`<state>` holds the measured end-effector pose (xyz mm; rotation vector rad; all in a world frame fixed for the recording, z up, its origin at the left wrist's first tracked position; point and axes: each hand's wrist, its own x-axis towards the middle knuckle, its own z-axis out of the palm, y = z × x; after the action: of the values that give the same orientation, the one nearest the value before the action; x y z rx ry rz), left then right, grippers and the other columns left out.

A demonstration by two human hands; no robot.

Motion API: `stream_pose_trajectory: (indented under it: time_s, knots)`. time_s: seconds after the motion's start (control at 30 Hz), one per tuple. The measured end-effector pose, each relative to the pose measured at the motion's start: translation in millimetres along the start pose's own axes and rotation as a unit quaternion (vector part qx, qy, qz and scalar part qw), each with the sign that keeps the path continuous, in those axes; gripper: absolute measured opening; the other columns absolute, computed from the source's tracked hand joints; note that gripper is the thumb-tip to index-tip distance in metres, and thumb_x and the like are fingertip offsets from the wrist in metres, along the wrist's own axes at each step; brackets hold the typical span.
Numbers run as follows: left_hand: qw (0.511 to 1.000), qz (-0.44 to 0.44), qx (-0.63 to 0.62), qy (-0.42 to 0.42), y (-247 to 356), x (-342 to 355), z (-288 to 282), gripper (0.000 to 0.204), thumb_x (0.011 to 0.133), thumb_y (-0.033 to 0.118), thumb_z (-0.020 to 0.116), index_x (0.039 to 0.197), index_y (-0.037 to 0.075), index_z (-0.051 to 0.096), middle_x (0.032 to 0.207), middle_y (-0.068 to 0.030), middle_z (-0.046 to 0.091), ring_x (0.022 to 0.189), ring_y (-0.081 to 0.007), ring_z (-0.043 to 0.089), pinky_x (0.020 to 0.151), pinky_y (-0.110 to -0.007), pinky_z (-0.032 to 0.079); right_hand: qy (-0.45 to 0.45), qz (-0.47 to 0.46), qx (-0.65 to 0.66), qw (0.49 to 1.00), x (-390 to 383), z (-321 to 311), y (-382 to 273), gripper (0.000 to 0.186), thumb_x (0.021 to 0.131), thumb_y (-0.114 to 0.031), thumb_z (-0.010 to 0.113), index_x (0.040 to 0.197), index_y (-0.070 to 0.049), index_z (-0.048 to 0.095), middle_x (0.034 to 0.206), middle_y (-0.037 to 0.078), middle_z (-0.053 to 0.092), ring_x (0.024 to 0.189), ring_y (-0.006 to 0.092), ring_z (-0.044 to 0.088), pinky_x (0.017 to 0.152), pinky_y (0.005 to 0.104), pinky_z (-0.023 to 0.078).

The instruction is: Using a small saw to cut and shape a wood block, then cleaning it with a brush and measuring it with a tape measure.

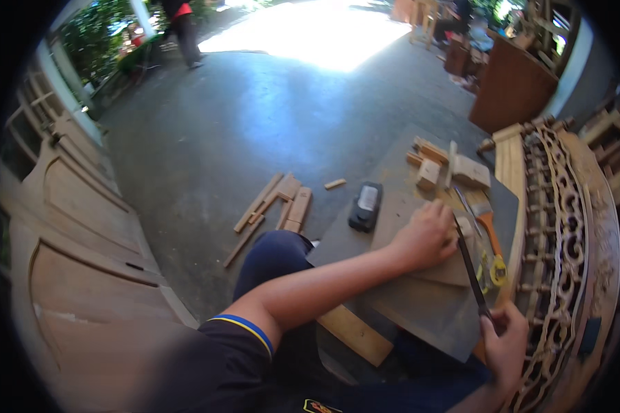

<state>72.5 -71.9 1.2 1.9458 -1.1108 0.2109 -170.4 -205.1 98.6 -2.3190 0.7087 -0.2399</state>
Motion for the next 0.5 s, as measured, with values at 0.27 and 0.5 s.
stream_pose_trajectory:
  time_s: [0.27,0.5]
  knots:
    - [0.999,-0.007,0.041,0.008,-14,-7,-19,0.037,0.089,0.021,0.071,0.111,-0.002,0.054,0.109,-0.0221,0.054,0.106,-0.0412,0.057,0.092,-0.051,0.048,-0.019,0.004,0.087,0.996,8,21,-20,0.015,0.093,-0.004,0.072,0.088,0.005,0.061,0.076,0.014,0.072,0.068,0.0158,0.069,0.063,0.0313,0.050]
    - [0.999,-0.005,0.034,0.004,-10,-4,-14,0.036,0.089,0.020,0.071,0.111,-0.002,0.054,0.109,-0.0219,0.055,0.106,-0.0424,0.058,0.094,-0.049,0.049,0.029,-0.065,0.019,0.997,31,47,-30,0.013,0.091,-0.005,0.071,0.087,0.004,0.062,0.070,0.016,0.069,0.062,0.0190,0.068,0.059,0.0330,0.049]
